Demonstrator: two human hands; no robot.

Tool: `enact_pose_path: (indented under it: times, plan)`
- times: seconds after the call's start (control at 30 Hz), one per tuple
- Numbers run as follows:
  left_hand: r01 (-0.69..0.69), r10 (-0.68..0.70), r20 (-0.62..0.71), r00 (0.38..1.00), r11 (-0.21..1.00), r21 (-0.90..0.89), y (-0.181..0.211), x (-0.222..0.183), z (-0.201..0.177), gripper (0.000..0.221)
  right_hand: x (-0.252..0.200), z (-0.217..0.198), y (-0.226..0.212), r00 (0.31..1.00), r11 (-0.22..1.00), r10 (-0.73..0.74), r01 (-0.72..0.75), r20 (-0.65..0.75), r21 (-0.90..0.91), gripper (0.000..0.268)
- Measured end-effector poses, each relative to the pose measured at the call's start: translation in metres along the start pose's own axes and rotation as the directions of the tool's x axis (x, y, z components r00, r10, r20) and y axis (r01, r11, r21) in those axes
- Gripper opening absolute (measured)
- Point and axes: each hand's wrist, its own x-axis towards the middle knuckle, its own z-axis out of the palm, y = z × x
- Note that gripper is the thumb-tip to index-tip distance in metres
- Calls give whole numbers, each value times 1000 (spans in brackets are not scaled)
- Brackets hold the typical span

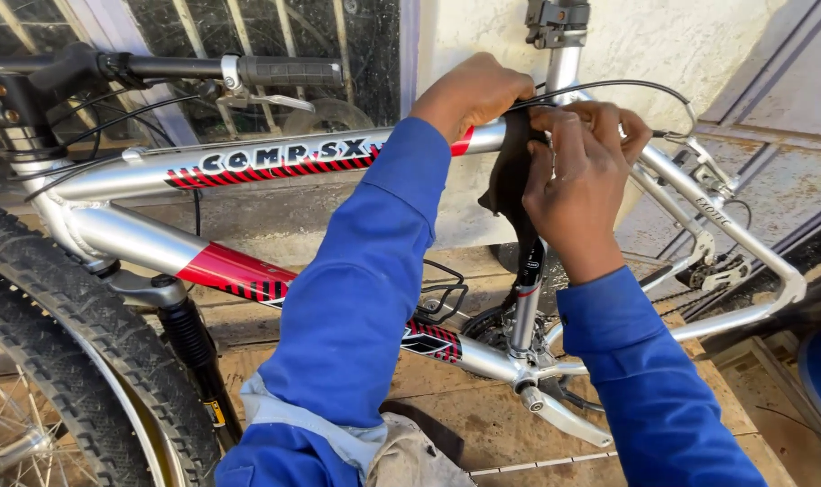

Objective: Cleaning a bicycle frame and chain using a cloth and adjusting cables

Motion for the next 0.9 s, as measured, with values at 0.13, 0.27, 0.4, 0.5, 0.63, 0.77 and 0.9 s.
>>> enact_pose_path:
  times: [0.13, 0.27, 0.4, 0.5, 0.63, 0.77, 0.9]
  plan:
    - [11, -11, -8, 1000, 998, -63, 0, -1, -1, 52, 1, 4, 2, 998, 988, -21, 12, -60, -156, 22]
    - [62, -74, -47, 996, 976, -207, -10, 15, -5, 37, -5, 4, 8, 1000, 953, 22, -23, -6, -301, 28]
    - [-14, 14, -3, 1000, 999, -49, -8, 6, -8, 53, 5, -1, 12, 999, 943, -45, 38, -12, -332, 23]
    - [13, -19, 28, 999, 978, 206, -1, 5, -15, 59, 8, -4, 19, 990, 942, -132, 142, 52, -303, 24]
    - [74, -79, 0, 997, 939, 335, -15, 34, -7, 54, -5, -1, 24, 998, 991, -9, 17, 60, -133, 29]
    - [83, 7, -275, 961, 945, 315, 0, -11, 6, 28, -24, 5, 11, 904, 895, 418, -427, 91, 127, 40]
    - [33, 206, -461, 863, 888, 458, -10, -11, 21, 34, -34, 9, 16, 885, 886, 446, -458, 134, 73, 31]
